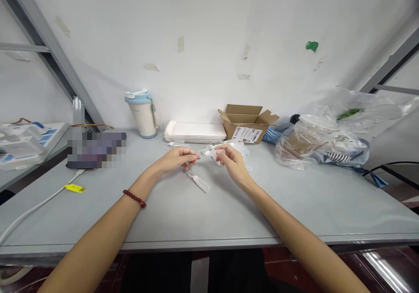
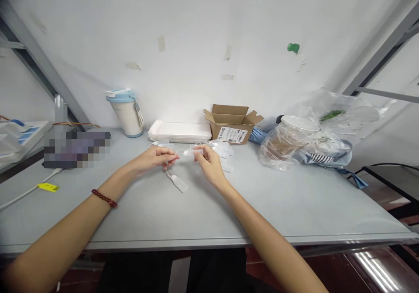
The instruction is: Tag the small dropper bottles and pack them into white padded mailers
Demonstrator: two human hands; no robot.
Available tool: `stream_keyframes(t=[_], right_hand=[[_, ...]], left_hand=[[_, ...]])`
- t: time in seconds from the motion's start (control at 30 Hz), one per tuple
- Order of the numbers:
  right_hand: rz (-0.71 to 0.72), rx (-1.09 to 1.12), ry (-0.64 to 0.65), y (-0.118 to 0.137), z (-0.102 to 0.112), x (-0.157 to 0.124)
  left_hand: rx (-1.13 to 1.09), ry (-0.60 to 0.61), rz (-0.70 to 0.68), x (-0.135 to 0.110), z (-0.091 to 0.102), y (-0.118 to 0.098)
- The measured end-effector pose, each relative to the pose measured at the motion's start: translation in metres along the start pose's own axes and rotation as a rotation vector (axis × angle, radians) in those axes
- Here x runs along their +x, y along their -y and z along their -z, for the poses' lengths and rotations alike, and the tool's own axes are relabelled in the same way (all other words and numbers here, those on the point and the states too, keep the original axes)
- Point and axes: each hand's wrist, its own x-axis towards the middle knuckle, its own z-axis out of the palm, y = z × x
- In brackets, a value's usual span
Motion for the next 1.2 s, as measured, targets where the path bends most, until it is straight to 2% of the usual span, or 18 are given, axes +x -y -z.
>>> stream_keyframes(t=[0.1,0.17,0.3,0.87,1.07,1.2], right_hand=[[0.003,0.013,-0.009,0.001,0.0,0.0],[-0.002,0.019,-0.017,0.0,0.0,0.0],[0.001,0.012,-0.018,-0.002,-0.001,0.0],[0.024,0.05,0.043,-0.004,-0.003,-0.001],[0.025,-0.03,0.055,-0.002,-0.003,-0.003],[0.063,-0.136,0.09,-0.002,-0.004,-0.005]], left_hand=[[-0.022,-0.038,0.063,0.0,0.003,0.002],[-0.024,-0.021,0.083,0.0,0.005,0.003],[-0.023,0.016,0.058,0.0,0.003,0.003],[-0.126,0.007,0.021,-0.002,-0.003,-0.003],[-0.167,-0.016,0.023,-0.001,-0.004,-0.003],[-0.166,-0.078,0.021,0.001,-0.006,0.001]])
